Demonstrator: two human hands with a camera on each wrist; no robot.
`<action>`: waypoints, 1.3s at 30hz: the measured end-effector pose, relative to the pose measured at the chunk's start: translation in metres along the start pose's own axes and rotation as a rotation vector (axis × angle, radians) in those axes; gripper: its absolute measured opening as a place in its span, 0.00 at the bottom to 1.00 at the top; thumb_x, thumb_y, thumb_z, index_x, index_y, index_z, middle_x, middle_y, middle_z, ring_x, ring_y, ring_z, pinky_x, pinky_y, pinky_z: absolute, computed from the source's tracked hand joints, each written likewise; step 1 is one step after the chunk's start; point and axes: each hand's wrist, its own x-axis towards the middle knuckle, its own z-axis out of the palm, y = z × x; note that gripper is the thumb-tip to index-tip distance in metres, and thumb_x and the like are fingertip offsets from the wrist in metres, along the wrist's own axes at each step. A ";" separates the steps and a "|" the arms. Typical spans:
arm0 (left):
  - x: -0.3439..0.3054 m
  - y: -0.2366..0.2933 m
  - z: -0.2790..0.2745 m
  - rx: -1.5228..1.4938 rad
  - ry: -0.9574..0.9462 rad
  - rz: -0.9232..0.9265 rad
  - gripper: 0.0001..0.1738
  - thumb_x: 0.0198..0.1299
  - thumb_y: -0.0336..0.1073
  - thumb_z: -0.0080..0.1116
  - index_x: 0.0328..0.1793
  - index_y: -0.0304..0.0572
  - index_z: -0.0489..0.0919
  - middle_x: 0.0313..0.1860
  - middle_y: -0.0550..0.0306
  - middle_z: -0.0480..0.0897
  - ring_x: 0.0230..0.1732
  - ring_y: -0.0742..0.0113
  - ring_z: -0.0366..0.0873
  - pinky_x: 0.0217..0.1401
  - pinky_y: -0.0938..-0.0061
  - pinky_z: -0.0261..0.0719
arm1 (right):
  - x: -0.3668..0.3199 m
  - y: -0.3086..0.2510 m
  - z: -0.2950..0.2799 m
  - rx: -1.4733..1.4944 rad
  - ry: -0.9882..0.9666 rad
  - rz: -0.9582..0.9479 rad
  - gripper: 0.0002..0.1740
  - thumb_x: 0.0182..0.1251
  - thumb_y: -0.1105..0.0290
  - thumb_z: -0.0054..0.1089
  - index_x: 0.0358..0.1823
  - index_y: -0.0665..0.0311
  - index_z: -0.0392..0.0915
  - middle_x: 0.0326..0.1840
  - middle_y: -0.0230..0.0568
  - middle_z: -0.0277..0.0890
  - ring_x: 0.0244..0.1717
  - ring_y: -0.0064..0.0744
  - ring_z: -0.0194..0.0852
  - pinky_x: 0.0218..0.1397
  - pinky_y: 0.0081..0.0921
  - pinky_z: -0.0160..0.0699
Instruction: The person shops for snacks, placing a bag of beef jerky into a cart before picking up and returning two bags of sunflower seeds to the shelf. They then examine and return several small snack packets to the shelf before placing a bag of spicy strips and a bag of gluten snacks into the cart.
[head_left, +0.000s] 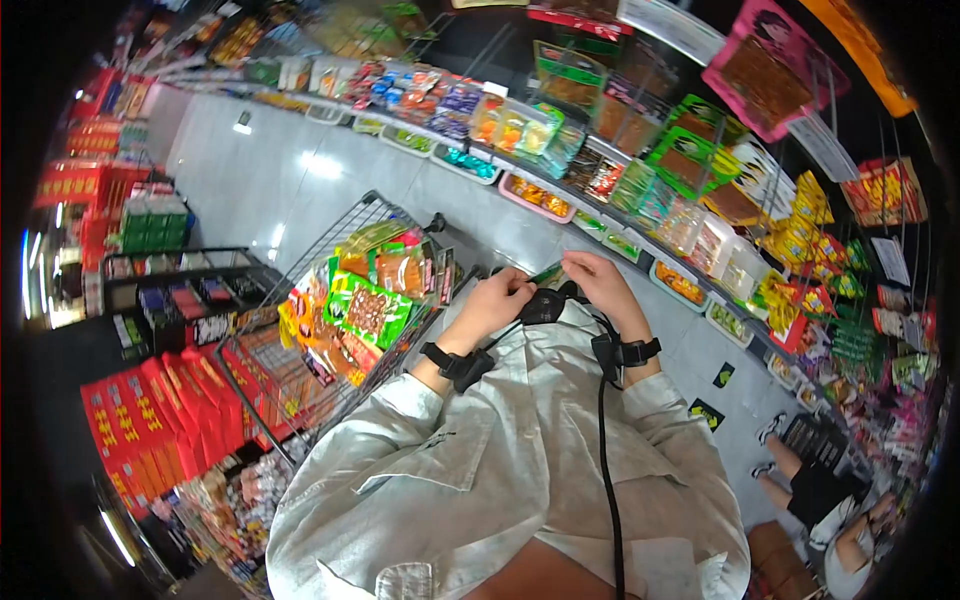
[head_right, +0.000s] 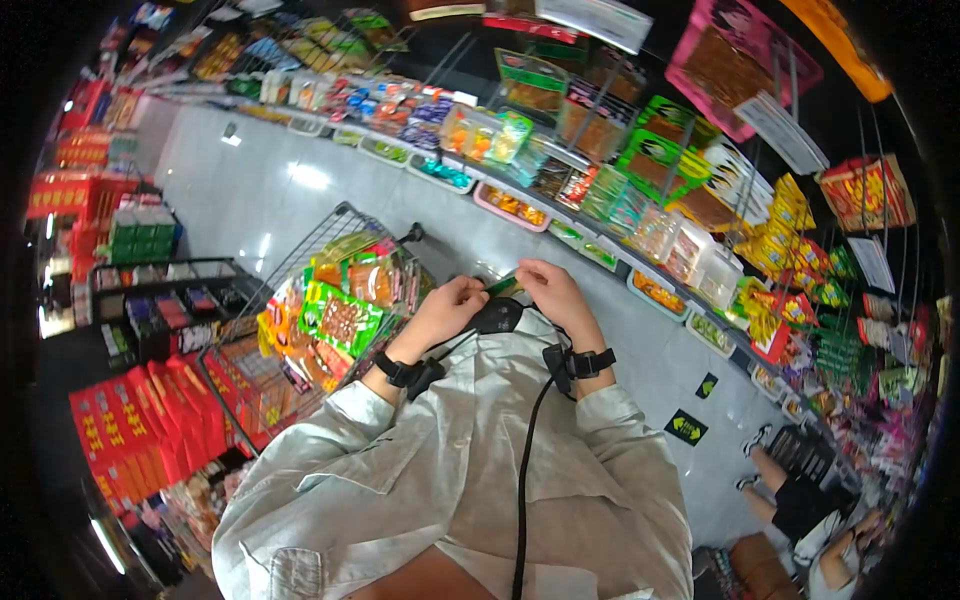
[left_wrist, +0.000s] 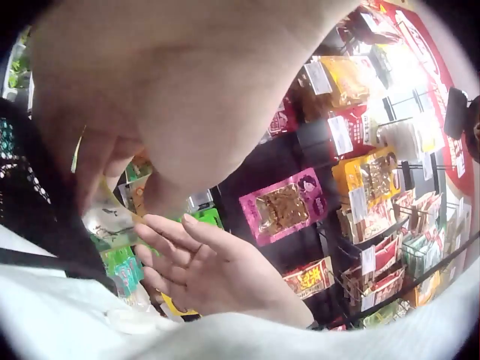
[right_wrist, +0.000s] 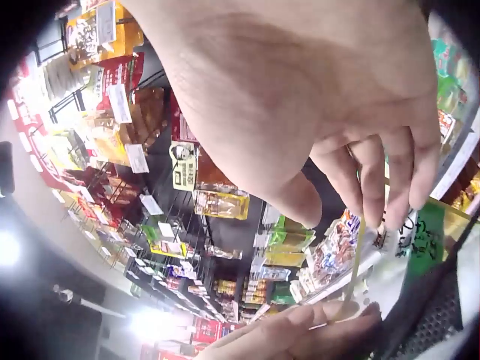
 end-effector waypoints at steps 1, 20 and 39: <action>-0.006 -0.006 0.000 0.010 0.002 -0.013 0.23 0.70 0.46 0.64 0.59 0.33 0.82 0.45 0.43 0.90 0.49 0.56 0.90 0.54 0.66 0.84 | 0.000 -0.002 0.008 0.007 -0.019 -0.005 0.21 0.78 0.62 0.63 0.63 0.71 0.82 0.56 0.45 0.88 0.56 0.33 0.86 0.61 0.30 0.81; -0.204 -0.208 -0.135 -0.773 0.638 0.314 0.33 0.72 0.37 0.65 0.80 0.36 0.68 0.71 0.46 0.81 0.67 0.61 0.81 0.68 0.67 0.79 | -0.030 -0.136 0.321 0.051 -0.459 -0.332 0.38 0.74 0.77 0.64 0.84 0.62 0.62 0.84 0.41 0.62 0.79 0.35 0.67 0.76 0.32 0.73; -0.194 -0.252 -0.118 -0.707 0.281 0.269 0.21 0.74 0.29 0.58 0.71 0.36 0.73 0.54 0.55 0.85 0.52 0.74 0.82 0.57 0.78 0.79 | -0.095 -0.095 0.318 -0.118 -0.172 -0.137 0.16 0.77 0.76 0.60 0.63 0.68 0.80 0.58 0.39 0.85 0.60 0.26 0.82 0.65 0.26 0.80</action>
